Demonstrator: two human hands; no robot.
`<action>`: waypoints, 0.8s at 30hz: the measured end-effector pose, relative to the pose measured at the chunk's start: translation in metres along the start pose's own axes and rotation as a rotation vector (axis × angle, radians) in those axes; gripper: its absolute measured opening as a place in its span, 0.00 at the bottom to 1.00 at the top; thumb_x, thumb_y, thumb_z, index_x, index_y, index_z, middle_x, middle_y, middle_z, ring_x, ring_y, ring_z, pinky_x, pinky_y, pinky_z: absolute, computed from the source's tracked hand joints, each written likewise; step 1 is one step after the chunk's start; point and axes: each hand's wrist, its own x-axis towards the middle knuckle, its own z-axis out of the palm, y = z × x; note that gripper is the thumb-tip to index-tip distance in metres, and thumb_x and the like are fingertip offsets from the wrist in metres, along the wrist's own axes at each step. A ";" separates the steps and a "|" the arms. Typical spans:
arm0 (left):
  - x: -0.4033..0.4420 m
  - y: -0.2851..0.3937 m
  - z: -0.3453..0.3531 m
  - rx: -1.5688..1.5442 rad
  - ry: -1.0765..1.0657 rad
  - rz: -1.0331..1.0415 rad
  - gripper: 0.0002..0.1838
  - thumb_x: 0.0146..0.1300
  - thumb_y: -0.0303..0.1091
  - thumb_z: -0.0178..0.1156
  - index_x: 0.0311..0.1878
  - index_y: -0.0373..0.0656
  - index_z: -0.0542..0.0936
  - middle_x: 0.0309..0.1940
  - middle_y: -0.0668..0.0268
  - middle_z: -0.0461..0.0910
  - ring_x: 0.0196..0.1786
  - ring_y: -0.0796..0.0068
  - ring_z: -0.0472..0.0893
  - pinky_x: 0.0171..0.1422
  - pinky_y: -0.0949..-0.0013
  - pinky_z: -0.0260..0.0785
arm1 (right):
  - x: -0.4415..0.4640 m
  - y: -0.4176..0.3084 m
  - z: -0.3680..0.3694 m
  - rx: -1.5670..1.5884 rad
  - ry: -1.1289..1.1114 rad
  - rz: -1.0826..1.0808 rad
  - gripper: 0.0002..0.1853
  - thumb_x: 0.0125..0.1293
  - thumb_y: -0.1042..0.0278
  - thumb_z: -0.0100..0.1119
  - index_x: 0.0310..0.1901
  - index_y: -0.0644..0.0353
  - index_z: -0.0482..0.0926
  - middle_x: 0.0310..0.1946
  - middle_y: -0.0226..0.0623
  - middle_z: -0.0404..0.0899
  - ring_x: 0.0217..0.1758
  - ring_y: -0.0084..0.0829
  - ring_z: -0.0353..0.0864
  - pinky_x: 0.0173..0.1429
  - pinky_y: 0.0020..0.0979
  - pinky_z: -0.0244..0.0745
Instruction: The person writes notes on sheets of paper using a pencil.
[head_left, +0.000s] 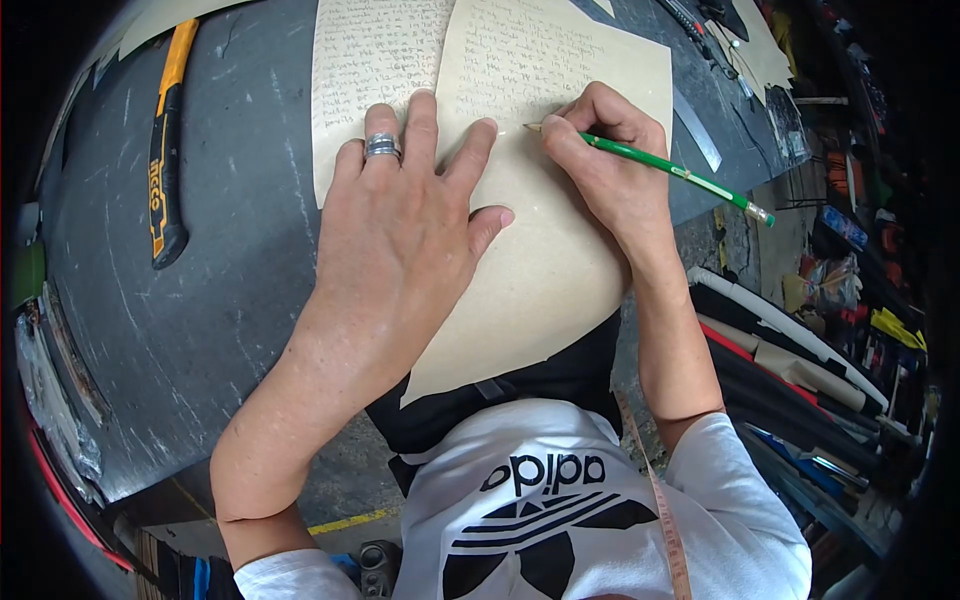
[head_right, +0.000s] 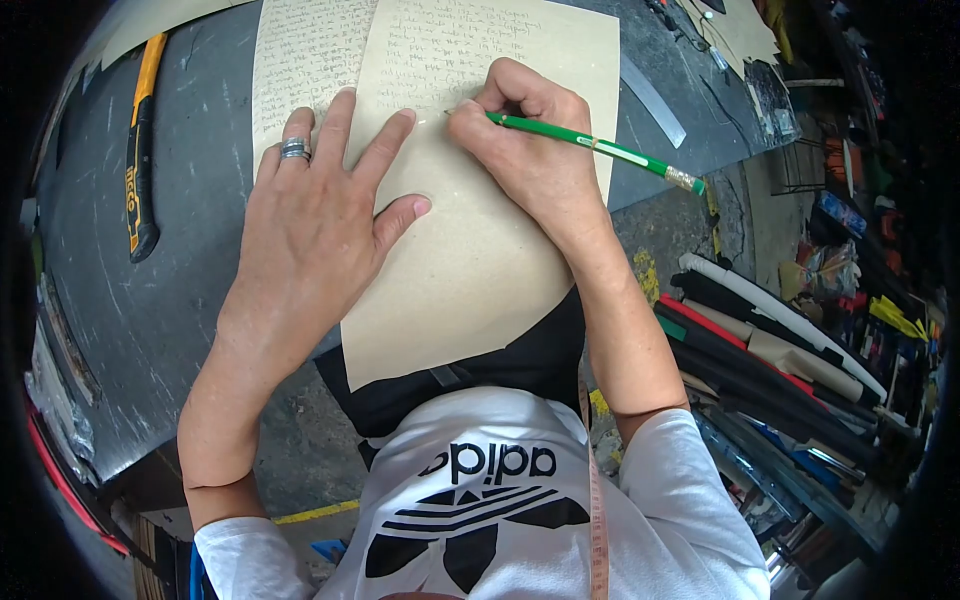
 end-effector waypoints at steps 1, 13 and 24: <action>0.000 0.000 0.000 0.001 0.003 0.000 0.35 0.81 0.62 0.56 0.81 0.51 0.75 0.76 0.44 0.72 0.74 0.40 0.74 0.77 0.47 0.69 | 0.001 0.000 0.000 0.018 0.000 -0.001 0.11 0.66 0.72 0.71 0.29 0.61 0.77 0.21 0.23 0.75 0.28 0.12 0.70 0.33 0.23 0.68; 0.001 0.000 -0.003 0.018 -0.003 0.004 0.35 0.81 0.62 0.55 0.82 0.52 0.74 0.76 0.44 0.73 0.73 0.40 0.74 0.77 0.48 0.69 | 0.000 0.003 -0.007 -0.003 -0.012 -0.004 0.11 0.67 0.71 0.71 0.29 0.61 0.78 0.21 0.23 0.75 0.28 0.12 0.70 0.34 0.24 0.69; 0.000 0.000 -0.003 -0.001 -0.013 -0.010 0.34 0.81 0.61 0.55 0.81 0.52 0.75 0.76 0.45 0.72 0.74 0.41 0.74 0.78 0.48 0.69 | 0.001 0.002 -0.009 -0.019 -0.043 -0.009 0.11 0.66 0.72 0.71 0.29 0.62 0.78 0.21 0.23 0.75 0.28 0.12 0.70 0.33 0.23 0.68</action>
